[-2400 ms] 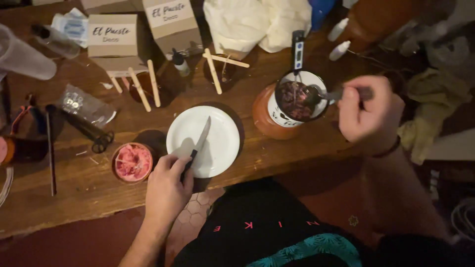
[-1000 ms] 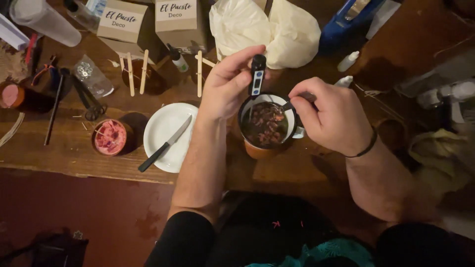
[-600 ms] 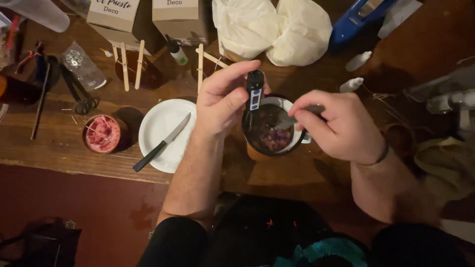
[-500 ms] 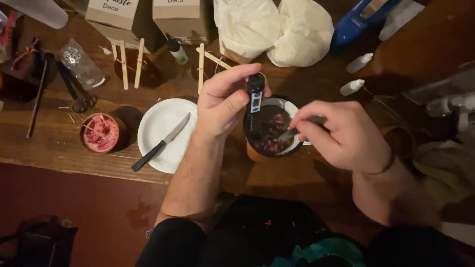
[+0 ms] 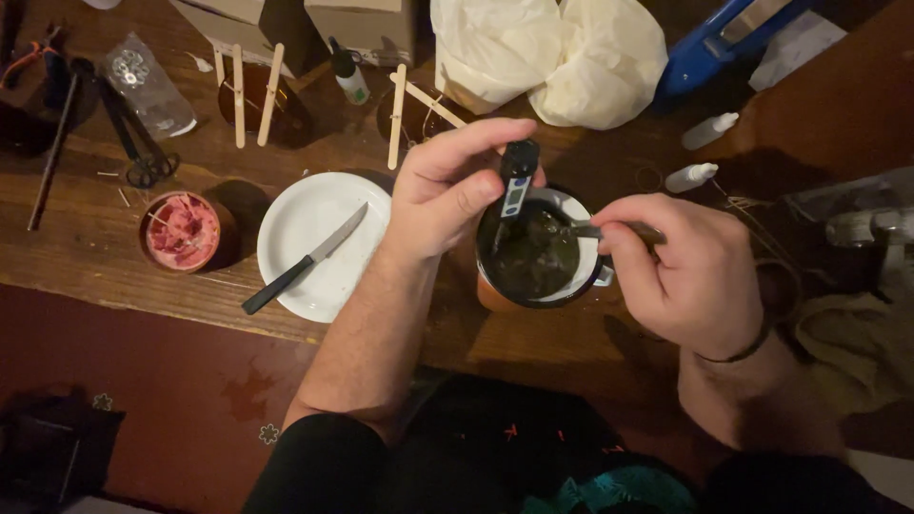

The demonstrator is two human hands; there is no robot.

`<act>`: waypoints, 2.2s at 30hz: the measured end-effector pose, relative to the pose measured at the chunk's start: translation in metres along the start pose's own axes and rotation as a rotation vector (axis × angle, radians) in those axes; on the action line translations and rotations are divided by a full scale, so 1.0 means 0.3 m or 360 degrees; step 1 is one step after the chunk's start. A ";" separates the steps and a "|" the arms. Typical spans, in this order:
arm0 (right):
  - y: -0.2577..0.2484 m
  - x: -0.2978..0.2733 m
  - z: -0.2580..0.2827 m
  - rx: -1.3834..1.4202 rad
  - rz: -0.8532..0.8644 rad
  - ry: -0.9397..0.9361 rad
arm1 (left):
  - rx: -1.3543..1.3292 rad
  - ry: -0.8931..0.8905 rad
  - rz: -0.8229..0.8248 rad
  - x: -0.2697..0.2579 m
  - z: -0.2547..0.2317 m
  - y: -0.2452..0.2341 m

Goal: Scrape wax from a terracotta pot onto a plate, transfer the wax to a melting pitcher, and stir while monitoring the temperature with a digital thermometer.

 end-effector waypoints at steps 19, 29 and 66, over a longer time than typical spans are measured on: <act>0.006 -0.024 0.015 0.0124 0.0111 0.0013 | -0.0054 0.0120 -0.0061 0.007 0.016 -0.037; -0.006 -0.013 0.005 0.0070 0.0015 0.0021 | -0.0084 0.0144 -0.0070 0.010 0.034 -0.047; 0.009 -0.036 -0.020 0.0144 0.0134 0.0188 | -0.0211 -0.0018 -0.0089 0.021 0.065 -0.040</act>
Point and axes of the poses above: each hand's wrist, its own x-axis towards the middle knuckle, its own y-axis out of the palm, z = x × y, the point moved 9 cm from there along x, towards the middle knuckle, and after that the axes turned 4 degrees about -z, right-handed, at the moved point
